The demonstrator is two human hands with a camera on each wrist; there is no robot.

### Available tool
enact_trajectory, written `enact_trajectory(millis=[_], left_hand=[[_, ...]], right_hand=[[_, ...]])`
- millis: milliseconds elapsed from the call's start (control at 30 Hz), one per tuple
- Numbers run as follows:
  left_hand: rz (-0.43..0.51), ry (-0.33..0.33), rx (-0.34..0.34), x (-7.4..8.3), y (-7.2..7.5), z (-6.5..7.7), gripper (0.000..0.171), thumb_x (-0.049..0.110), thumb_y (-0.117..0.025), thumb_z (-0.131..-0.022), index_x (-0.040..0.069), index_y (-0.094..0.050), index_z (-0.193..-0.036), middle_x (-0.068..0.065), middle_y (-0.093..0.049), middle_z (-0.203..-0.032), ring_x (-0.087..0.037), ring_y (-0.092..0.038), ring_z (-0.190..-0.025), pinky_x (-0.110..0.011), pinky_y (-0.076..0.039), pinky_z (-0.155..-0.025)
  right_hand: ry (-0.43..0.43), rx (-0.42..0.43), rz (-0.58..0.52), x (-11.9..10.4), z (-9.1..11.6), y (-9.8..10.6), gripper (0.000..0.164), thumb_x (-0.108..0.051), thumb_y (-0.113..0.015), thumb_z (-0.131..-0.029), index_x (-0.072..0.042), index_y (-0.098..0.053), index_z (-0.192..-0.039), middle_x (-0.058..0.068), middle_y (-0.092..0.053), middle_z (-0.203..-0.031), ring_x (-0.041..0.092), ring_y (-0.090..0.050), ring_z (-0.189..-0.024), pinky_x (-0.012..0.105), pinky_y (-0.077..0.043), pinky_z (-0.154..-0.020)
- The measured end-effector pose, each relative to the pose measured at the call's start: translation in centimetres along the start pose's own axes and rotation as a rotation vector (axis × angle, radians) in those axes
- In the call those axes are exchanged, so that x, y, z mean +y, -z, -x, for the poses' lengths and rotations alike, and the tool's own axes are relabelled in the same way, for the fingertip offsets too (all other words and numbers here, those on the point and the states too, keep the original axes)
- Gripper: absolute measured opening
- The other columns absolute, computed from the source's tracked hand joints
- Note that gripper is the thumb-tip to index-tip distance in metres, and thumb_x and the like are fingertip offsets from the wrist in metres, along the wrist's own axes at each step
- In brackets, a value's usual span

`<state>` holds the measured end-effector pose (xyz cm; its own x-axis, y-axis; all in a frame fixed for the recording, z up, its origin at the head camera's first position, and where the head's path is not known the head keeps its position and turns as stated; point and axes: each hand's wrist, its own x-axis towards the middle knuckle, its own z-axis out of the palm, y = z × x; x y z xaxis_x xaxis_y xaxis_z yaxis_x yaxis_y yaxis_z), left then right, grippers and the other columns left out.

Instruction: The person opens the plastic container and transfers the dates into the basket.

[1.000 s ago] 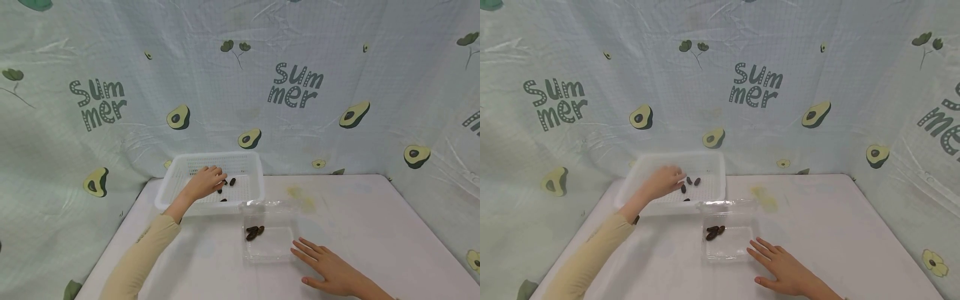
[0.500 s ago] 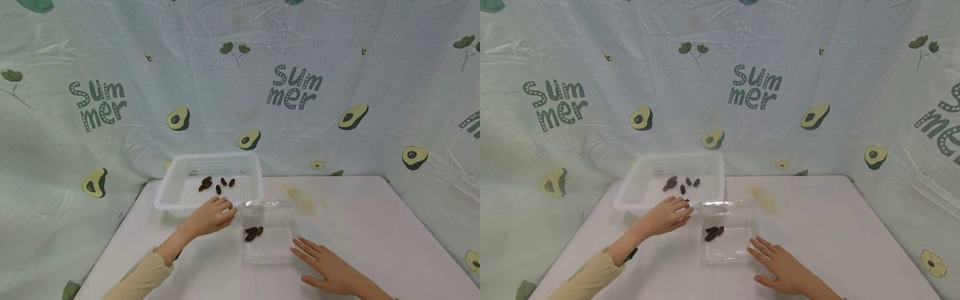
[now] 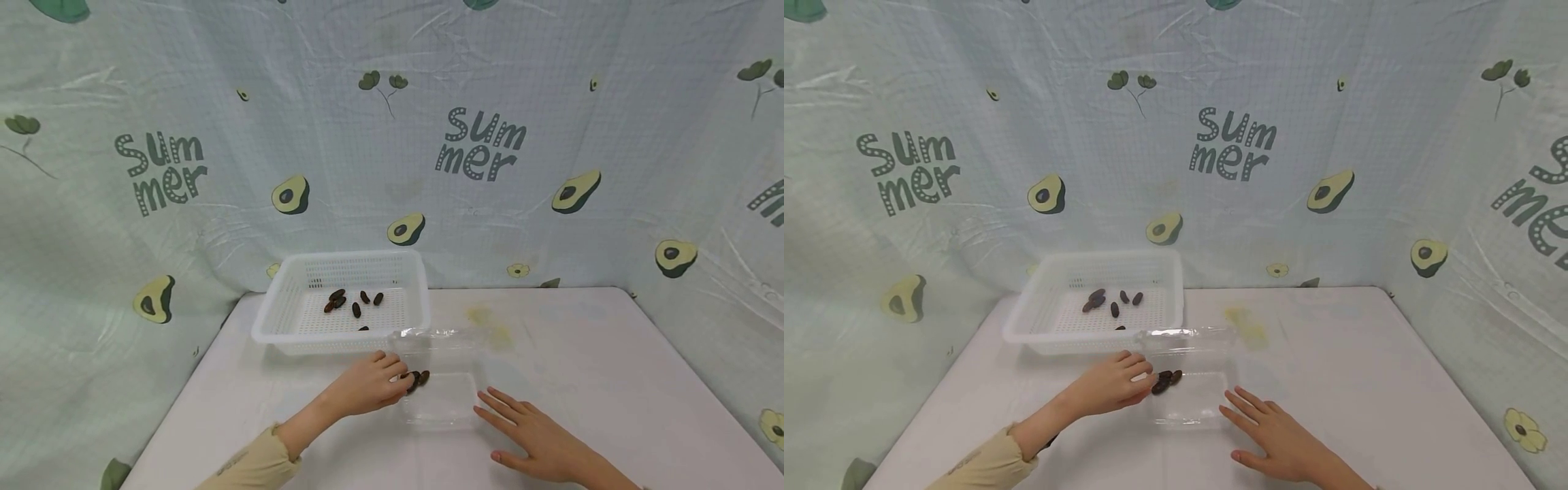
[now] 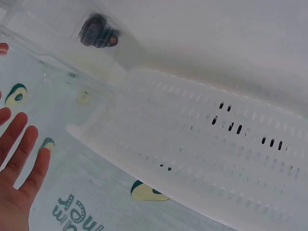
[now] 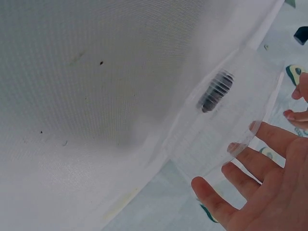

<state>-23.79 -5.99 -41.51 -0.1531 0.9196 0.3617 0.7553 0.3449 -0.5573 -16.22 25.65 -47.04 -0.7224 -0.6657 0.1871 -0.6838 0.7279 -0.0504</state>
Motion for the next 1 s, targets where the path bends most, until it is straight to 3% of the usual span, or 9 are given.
enact_trajectory(millis=[233,633,867,1000], left_hand=[[-0.055,-0.032,-0.102,0.8,-1.3,-1.5,0.029,0.041,-0.056,-0.083,0.022,-0.058,-0.104,0.01,-0.058,-0.095,-0.006,-0.053,-0.088,-0.02,-0.042,-0.075],[-0.133,-0.08,-0.185,1.1,-3.8,-3.3,0.027,0.044,-0.055,-0.083,0.025,-0.054,-0.101,0.011,-0.056,-0.095,-0.005,-0.051,-0.087,-0.019,-0.042,-0.073],[-0.159,-0.096,-0.214,1.5,-5.4,-4.0,0.014,0.031,-0.049,-0.087,0.026,-0.056,-0.097,0.012,-0.057,-0.09,-0.005,-0.052,-0.082,-0.019,-0.041,-0.068],[-0.159,-0.095,-0.241,1.7,-6.0,-4.4,0.013,0.027,-0.046,-0.088,0.027,-0.058,-0.093,0.011,-0.057,-0.086,-0.006,-0.052,-0.078,-0.02,-0.042,-0.066]], right_hand=[[-0.017,-0.014,-0.022,-0.1,-0.1,0.0,0.06,-0.05,-0.046,-0.086,-0.024,-0.032,-0.139,0.002,-0.034,-0.143,0.02,-0.031,-0.13,0.045,-0.045,-0.082],[-0.057,-0.063,-0.095,0.0,-0.1,-0.1,0.06,-0.051,-0.044,-0.086,-0.026,-0.03,-0.139,0.003,-0.032,-0.144,0.02,-0.028,-0.131,0.05,-0.043,-0.083],[-0.066,-0.081,-0.107,0.0,0.0,-0.1,0.06,-0.052,-0.044,-0.086,-0.026,-0.03,-0.139,0.002,-0.031,-0.145,0.023,-0.029,-0.131,0.051,-0.042,-0.084],[-0.046,-0.049,-0.066,0.0,0.1,-0.1,0.06,-0.051,-0.045,-0.086,-0.026,-0.03,-0.139,0.002,-0.032,-0.144,0.021,-0.03,-0.13,0.048,-0.043,-0.084]])
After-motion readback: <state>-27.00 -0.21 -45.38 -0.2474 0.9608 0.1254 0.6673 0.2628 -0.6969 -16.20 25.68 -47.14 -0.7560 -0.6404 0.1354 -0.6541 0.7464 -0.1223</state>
